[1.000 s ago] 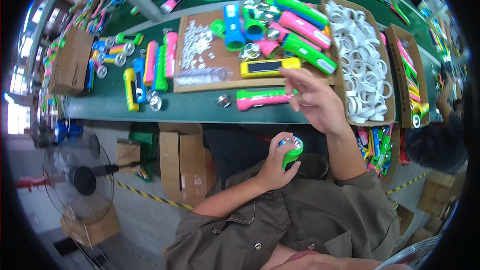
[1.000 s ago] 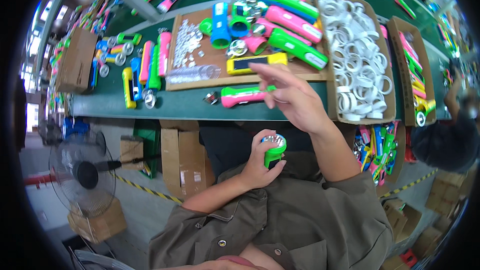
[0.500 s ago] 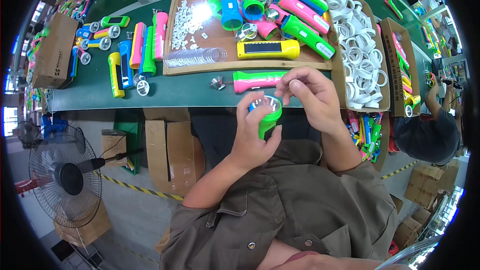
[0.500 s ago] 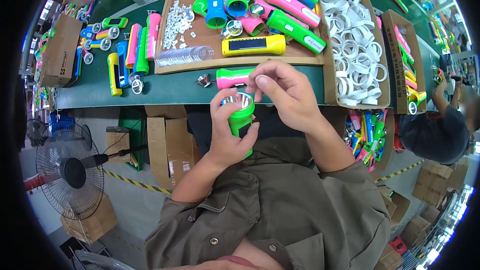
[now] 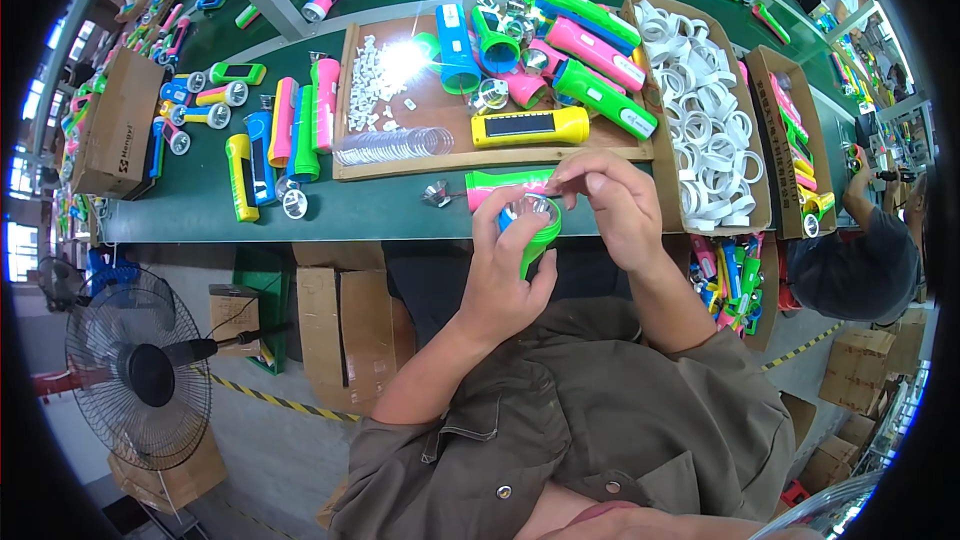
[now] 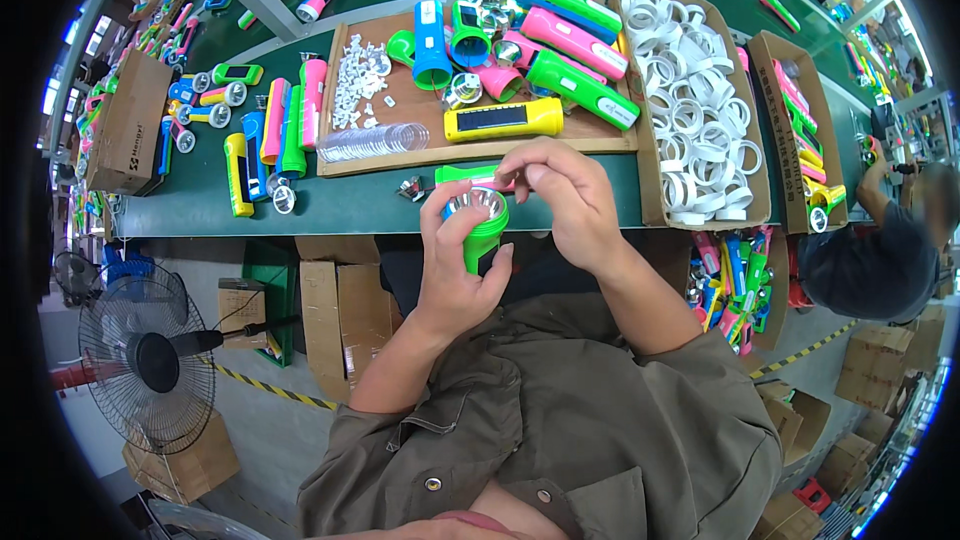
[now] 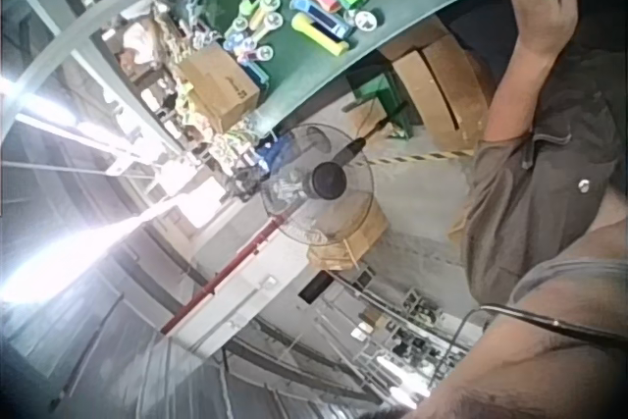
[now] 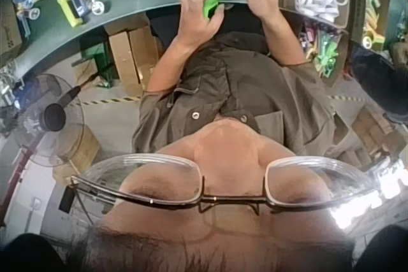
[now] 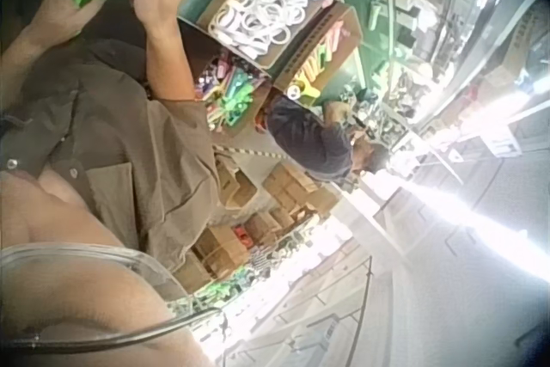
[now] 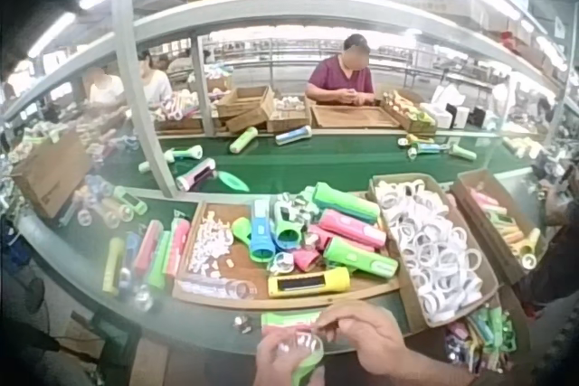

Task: Assembling the internal components and casings of flashlights on a factory assembly line.

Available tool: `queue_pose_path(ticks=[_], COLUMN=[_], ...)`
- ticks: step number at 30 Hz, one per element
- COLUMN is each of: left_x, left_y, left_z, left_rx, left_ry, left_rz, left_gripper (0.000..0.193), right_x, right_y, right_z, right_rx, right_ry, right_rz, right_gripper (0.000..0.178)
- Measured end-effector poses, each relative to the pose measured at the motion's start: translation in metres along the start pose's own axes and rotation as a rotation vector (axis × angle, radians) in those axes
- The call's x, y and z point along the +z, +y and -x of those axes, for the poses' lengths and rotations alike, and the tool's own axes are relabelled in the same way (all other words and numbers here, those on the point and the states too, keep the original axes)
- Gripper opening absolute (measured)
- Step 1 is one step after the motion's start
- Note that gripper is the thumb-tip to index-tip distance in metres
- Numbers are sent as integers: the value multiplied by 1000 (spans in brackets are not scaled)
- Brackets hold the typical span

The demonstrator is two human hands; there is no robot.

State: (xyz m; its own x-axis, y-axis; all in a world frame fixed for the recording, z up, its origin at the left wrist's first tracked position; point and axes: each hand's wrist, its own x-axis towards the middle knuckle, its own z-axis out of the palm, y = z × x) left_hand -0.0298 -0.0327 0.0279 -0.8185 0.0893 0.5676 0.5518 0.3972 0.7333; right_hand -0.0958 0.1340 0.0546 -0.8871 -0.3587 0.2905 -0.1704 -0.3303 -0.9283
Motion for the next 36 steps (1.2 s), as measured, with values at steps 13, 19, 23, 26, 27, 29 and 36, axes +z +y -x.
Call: queue_pose_path(ticks=[13,19,23,26,27,29,36], left_x=[50,55,64,67,68,70,61], left_y=[8,7,7,4,4,4,0], left_z=[86,95,107,106,108,110,105], left_rx=[-341,-416,-476,-389,-381,-367,-364], left_ry=[25,-68,-46,-88,-90,-140,-223], left_rz=[461,313,488,489,498,387,315], left_gripper=[84,76,74,78,78,78,76], right_x=[9,-1,-14,-19,-19,-14,-38], right_y=[17,28,39,50,50,47,11], right_z=[89,113,123,132,134,135,111], right_rx=[-183,-27,-65,-103,-107,-38,-19], right_ry=[-165,9,21,38,41,61,-133], right_rz=[744,745,582,537,548,618,699], right_gripper=[41,38,37,36,36,33,28])
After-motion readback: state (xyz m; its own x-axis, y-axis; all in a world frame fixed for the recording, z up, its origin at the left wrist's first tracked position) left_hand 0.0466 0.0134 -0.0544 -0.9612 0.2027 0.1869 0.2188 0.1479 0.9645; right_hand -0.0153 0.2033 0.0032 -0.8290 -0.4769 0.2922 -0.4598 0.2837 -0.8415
